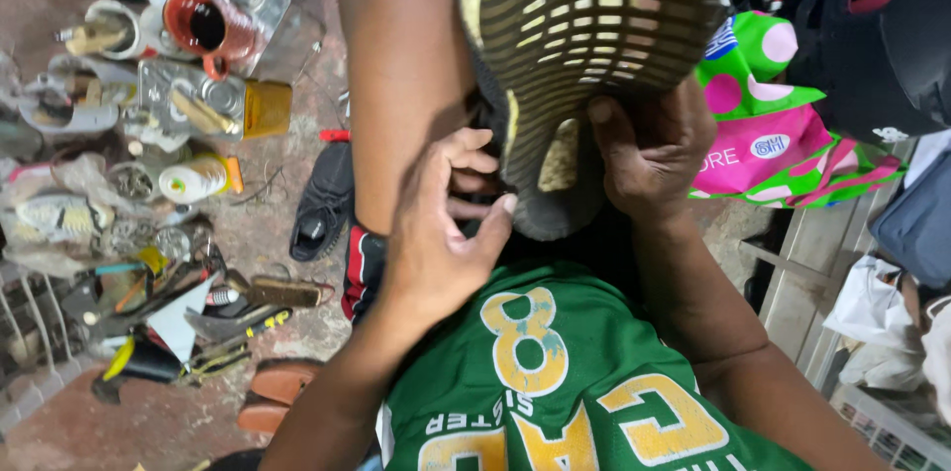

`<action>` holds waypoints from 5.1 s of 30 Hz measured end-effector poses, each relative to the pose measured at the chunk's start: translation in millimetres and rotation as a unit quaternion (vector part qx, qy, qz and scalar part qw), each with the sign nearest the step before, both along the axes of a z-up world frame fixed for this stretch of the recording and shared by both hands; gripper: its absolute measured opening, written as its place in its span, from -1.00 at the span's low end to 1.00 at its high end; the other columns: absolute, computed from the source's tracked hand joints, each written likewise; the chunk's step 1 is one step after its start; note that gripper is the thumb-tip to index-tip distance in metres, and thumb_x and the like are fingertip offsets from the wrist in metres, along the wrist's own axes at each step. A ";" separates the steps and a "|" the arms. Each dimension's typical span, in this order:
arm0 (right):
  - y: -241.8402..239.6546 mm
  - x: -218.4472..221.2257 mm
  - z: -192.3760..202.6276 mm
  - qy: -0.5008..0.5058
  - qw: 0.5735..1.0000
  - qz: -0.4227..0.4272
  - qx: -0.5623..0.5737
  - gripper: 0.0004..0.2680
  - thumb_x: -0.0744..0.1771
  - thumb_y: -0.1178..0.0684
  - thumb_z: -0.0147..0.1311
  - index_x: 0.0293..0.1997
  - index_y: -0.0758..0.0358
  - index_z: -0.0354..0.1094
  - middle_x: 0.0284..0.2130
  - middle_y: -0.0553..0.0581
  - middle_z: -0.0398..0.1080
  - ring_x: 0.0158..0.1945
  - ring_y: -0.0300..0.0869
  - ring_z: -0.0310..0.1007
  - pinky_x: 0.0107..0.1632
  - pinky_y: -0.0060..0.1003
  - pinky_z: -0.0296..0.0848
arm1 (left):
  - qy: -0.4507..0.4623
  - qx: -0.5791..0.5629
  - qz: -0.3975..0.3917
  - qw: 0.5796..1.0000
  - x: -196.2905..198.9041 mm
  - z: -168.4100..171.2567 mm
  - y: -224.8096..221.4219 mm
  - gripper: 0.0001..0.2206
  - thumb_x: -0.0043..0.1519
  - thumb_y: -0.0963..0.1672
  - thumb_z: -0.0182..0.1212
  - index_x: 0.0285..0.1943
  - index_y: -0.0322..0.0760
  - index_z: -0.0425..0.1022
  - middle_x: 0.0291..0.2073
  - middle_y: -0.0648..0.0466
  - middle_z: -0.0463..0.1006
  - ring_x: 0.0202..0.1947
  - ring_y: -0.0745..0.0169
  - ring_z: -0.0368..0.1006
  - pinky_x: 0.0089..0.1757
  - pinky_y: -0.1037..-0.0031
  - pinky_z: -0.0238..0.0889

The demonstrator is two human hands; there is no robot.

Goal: The person hammers the sole of a black sneaker, then applies adhesive to the edges and presses the upper and sole together by hand.

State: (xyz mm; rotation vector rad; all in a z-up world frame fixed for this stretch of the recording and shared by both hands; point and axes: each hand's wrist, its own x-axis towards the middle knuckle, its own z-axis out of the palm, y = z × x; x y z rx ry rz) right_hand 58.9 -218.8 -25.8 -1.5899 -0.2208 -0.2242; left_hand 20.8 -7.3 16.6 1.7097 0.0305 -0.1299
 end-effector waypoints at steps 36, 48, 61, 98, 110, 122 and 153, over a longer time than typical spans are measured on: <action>-13.9 -8.4 32.9 0.145 0.985 0.092 0.031 -0.86 0.39 0.23 0.19 -0.08 0.29 0.24 -0.24 -0.03 0.27 -0.21 -0.41 0.29 -0.15 -0.50 0.30 | -0.201 -0.088 -0.005 0.976 71.4 -56.3 -19.2 -0.84 0.39 -0.22 0.34 -0.02 -0.41 0.41 0.03 -0.03 0.55 0.11 0.36 0.42 0.20 0.52 0.23; -9.7 -1.8 26.2 0.120 0.990 0.051 -0.062 -0.85 0.42 0.25 0.20 -0.15 0.28 0.20 -0.30 -0.01 0.24 -0.35 -0.43 0.26 -0.31 -0.54 0.26 | -0.203 -0.070 0.004 0.977 77.1 -52.5 -19.0 -0.79 0.37 -0.23 0.38 -0.14 -0.36 0.34 0.08 -0.07 0.57 0.15 0.31 0.44 0.21 0.49 0.25; -4.9 9.4 33.1 0.164 0.986 0.018 -0.031 -0.84 0.37 0.23 0.19 -0.03 0.30 0.26 -0.25 -0.01 0.30 -0.26 -0.42 0.29 -0.16 -0.49 0.33 | -0.170 -0.045 0.060 0.983 75.2 -42.8 -27.3 -0.81 0.34 -0.22 0.40 -0.15 -0.44 0.43 0.02 0.07 0.42 -0.21 0.42 0.24 -0.12 0.63 0.18; -18.0 20.3 -21.6 0.003 0.998 -0.055 0.007 -0.67 0.42 0.35 0.35 0.00 0.22 0.09 -0.16 0.06 0.42 -0.09 -0.32 0.47 0.05 -0.46 0.47 | -0.102 -0.005 0.092 0.991 23.7 -26.3 -14.4 -0.84 0.23 -0.23 0.43 -0.15 -0.33 0.50 -0.23 0.00 0.62 -0.22 0.21 0.60 -0.15 0.47 0.45; -11.7 22.0 -14.6 0.042 0.997 -0.032 0.051 -0.67 0.38 0.37 0.30 0.08 0.21 0.11 -0.03 0.15 0.45 0.07 -0.20 0.52 0.19 -0.28 0.54 | -0.101 0.042 0.038 0.993 72.0 -5.5 -0.2 -0.60 0.12 -0.21 0.47 0.11 -0.41 0.43 -0.26 0.12 0.41 -0.30 0.43 0.39 -0.28 0.59 0.35; -1.8 -32.3 30.8 0.123 0.988 -0.025 -0.091 -0.74 0.29 0.23 0.30 0.05 0.27 0.37 -0.07 0.05 0.23 -0.17 -0.33 0.35 -0.17 -0.46 0.37 | -0.080 -0.143 0.068 0.984 70.1 -48.3 -0.8 -0.78 0.33 -0.28 0.32 -0.11 -0.27 0.29 -0.31 0.24 0.31 -0.33 0.56 0.18 -0.16 0.67 0.11; -10.5 49.8 60.2 0.051 0.989 -0.030 -0.133 -0.48 0.27 0.13 0.36 0.33 0.31 0.15 -0.10 -0.04 0.27 -0.29 -0.41 0.21 -0.24 -0.52 0.29 | -0.080 -0.192 0.057 0.977 67.5 -60.9 -8.2 -0.82 0.34 -0.29 0.31 0.01 -0.31 0.41 -0.17 0.13 0.52 -0.25 0.52 0.35 -0.06 0.62 0.24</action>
